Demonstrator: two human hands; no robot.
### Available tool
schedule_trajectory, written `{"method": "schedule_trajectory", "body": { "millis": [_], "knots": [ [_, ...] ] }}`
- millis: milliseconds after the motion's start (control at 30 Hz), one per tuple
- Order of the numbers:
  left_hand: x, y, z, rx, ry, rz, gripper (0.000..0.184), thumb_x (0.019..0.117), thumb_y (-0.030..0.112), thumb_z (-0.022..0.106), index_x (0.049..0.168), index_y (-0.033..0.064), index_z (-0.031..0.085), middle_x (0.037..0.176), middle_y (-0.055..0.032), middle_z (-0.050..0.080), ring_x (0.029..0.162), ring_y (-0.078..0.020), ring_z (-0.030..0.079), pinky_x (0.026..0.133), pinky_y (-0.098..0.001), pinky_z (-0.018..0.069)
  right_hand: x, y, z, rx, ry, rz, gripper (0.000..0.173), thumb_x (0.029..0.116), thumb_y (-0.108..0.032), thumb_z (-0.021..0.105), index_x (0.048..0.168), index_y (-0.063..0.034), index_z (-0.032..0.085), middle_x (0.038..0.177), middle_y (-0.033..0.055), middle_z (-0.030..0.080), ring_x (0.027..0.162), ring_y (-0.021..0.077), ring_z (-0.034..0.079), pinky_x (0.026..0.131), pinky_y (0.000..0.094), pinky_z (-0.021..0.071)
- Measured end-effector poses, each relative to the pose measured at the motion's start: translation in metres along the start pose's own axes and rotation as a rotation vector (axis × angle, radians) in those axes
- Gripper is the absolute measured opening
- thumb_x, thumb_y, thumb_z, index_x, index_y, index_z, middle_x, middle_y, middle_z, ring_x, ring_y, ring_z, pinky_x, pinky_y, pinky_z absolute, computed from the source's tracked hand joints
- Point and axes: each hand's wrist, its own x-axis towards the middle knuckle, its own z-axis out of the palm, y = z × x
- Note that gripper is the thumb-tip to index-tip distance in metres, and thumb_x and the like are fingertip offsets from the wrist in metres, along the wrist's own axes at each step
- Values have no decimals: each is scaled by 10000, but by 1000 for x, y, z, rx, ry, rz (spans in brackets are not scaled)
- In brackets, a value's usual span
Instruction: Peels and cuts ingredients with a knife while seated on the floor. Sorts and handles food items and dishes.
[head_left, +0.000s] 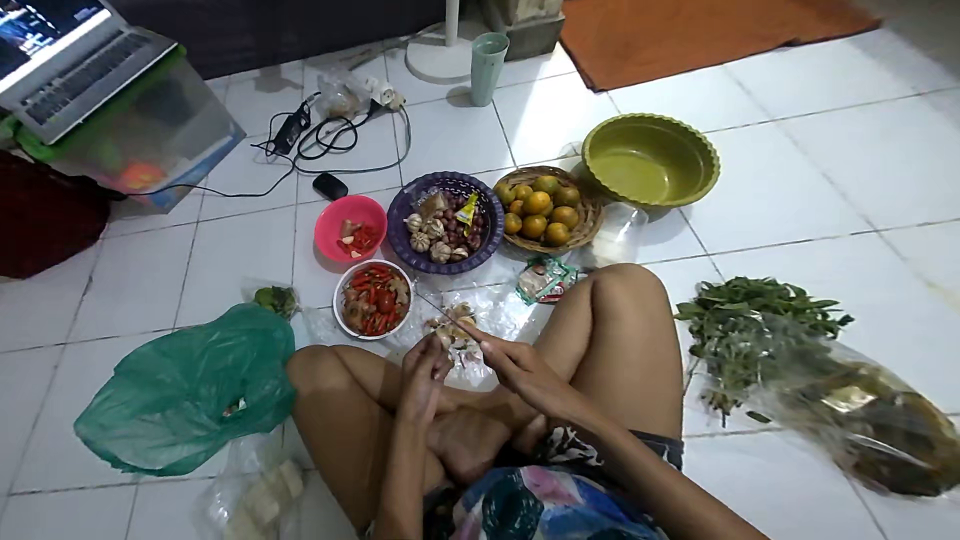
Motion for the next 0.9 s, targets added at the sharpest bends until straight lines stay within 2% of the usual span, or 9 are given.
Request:
{"method": "schedule_trajectory", "body": {
  "millis": [167,333,400,500,633,700,767,833,900],
  "knots": [
    [-1,3,-2,-14,4,-18,253,1065,28,347,1054,27,601,705,74,558,535,34,461,527,-109,417,-1,-2,2,-27,31,-12,486,1101,-327,351,1522,-129,490,737,-48,534,556,14,394,545,218,380],
    [-7,7,2,59,51,44,293,992,-66,363,971,50,632,720,76,615,565,34,499,558,-125,438,-6,-14,9,-231,-36,-81,530,1093,-345,377,1575,-130,414,1002,161,704,779,234,616,772,461,507],
    [-9,9,3,85,63,78,318,954,-92,365,909,65,638,709,79,630,571,34,516,570,-131,451,-5,-17,10,-270,-45,-106,514,1097,-351,385,1570,-154,430,1183,170,713,939,279,685,877,500,523],
    [-8,9,-3,152,10,145,263,958,-60,432,930,52,669,717,94,617,562,52,472,554,-123,412,-4,-19,10,-304,-16,-119,483,1098,-358,380,1529,-178,503,1150,171,719,956,303,686,861,522,520],
    [-11,11,-2,234,50,212,185,919,-86,554,965,3,709,783,71,668,567,71,472,540,-113,401,-6,-21,9,-306,-26,-116,474,1100,-367,363,1506,-192,536,1122,167,721,915,279,677,841,494,516],
    [-13,12,0,254,56,212,179,937,-76,553,1031,-34,699,833,49,677,583,67,470,548,-117,398,-5,-20,6,-221,-46,-69,482,1105,-376,348,1517,-192,519,1162,90,720,809,145,609,783,368,495],
    [-14,13,1,275,50,218,206,951,-62,540,1095,-50,687,908,34,691,597,70,461,554,-113,388,-3,-15,7,-20,-28,-18,480,1101,-343,357,1502,-135,521,887,-24,628,579,10,423,555,209,391],
    [-14,12,-1,276,44,231,220,957,-55,534,1129,-62,671,965,23,686,612,76,456,562,-111,385,-4,-19,5,162,-28,55,471,1100,-270,341,1501,-71,488,746,-74,496,518,-12,376,489,175,359],
    [-14,9,-1,262,47,242,217,954,-56,531,1120,-53,671,920,47,668,600,76,448,555,-108,385,-5,-23,4,262,-9,98,467,1102,-231,317,1503,-43,465,717,-92,463,507,-16,369,477,163,348]
  ]
}}
